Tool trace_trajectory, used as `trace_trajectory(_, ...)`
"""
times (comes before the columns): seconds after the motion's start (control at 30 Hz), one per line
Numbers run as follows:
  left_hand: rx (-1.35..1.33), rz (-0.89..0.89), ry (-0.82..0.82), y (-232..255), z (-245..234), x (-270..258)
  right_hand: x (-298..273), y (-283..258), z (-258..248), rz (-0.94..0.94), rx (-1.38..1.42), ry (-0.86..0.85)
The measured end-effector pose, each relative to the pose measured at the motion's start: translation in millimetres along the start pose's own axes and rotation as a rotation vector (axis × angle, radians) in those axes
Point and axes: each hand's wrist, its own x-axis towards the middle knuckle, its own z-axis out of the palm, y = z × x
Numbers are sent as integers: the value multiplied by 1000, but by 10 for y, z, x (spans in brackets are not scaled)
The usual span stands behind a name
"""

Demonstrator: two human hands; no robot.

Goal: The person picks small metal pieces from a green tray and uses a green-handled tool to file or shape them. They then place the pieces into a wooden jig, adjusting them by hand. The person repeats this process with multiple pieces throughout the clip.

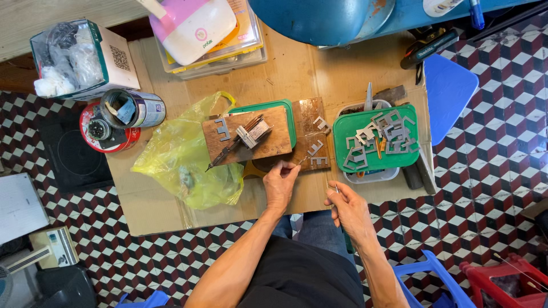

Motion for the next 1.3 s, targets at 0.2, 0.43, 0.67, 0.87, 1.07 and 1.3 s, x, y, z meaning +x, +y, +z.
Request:
trace_trajectory(0.2, 84, 134, 55, -56, 119, 117, 61, -41, -16, 14, -14, -21)
trace_trajectory(0.43, 161, 135, 114, -357, 267, 207, 88, -69, -64, 23, -18, -9)
trace_trajectory(0.67, -190, 58, 152, -491, 282, 281, 126, -72, -78, 37, -33, 2)
trace_trajectory(0.87, 274, -98, -26, 25, 287, 3, 115, -82, -47, 52, -13, 12)
trace_trajectory(1.07, 363, 250, -67, 367, 562, 209, 55, 10, -82, 65, -2, 26)
trace_trajectory(1.3, 420, 220, -22, 335, 681, 321, 10, 105, -171, 85, 56, 58)
